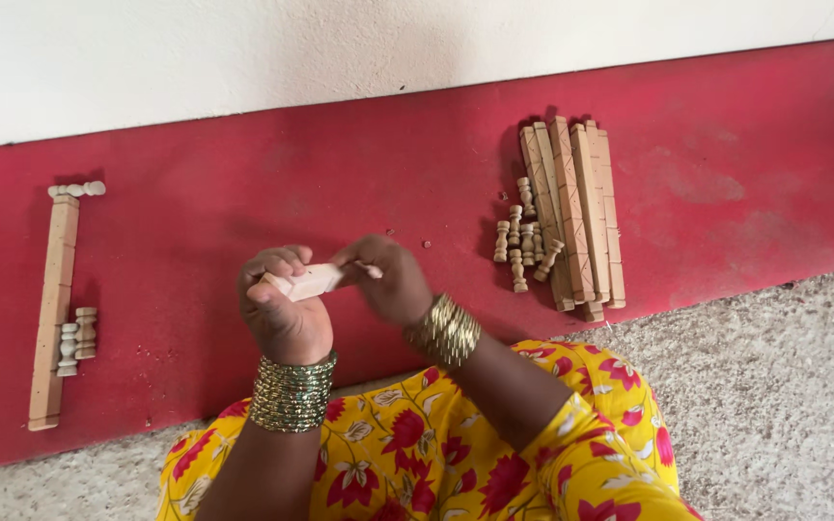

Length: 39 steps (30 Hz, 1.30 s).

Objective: The person sits on the floor and assembles small turned-wood pieces into holes along long wooden bars, pressing each small piece in by hand and setting the assembled bar aside with other finished bars.

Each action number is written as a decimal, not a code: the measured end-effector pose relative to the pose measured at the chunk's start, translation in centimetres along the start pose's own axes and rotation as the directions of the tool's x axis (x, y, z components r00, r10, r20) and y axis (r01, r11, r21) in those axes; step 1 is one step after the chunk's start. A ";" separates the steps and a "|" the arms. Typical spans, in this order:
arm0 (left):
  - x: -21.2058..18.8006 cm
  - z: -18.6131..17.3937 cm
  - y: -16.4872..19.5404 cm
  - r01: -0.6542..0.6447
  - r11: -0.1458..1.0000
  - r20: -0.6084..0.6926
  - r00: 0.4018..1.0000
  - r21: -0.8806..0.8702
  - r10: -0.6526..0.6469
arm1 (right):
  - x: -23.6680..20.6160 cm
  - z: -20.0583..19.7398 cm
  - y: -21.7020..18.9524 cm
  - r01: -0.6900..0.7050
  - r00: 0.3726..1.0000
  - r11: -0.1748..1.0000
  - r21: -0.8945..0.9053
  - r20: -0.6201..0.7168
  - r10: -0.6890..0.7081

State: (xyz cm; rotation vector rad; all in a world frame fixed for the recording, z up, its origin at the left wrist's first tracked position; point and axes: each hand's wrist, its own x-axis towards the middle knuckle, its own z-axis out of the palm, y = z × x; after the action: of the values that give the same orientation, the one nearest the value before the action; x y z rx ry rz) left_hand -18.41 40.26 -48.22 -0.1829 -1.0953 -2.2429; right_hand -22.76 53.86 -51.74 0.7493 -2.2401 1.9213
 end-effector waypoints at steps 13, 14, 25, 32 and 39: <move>0.8 -5.1 -6.5 0.254 0.967 -0.012 0.967 0.003 -0.254 | -1.6 0.9 8.6 -0.221 0.963 0.960 -0.172 -0.196 0.187; 0.6 -5.0 -7.5 0.321 0.945 0.012 0.947 0.053 -0.322 | -1.6 1.0 8.4 -0.176 0.966 0.975 -0.137 -0.214 0.144; -3.1 -0.7 -8.3 0.054 0.925 0.617 0.730 0.377 -0.294 | -0.4 -0.9 -4.6 0.373 0.920 0.892 0.255 -0.225 -0.320; -3.2 -1.2 -11.6 0.087 0.846 0.460 0.807 0.526 -0.370 | -0.5 -0.7 -9.8 0.401 0.910 0.875 0.271 -0.227 -0.347; -2.9 -0.4 -7.9 -0.338 0.770 0.551 0.834 0.542 -0.021 | -1.2 -1.9 -10.6 0.291 0.915 0.950 0.111 -0.322 -0.243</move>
State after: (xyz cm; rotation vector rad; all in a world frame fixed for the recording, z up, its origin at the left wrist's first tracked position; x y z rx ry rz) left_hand -20.68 44.95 -54.84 -0.6186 -1.9781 -1.5732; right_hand -17.65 55.10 -42.24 0.6806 -1.7252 1.9383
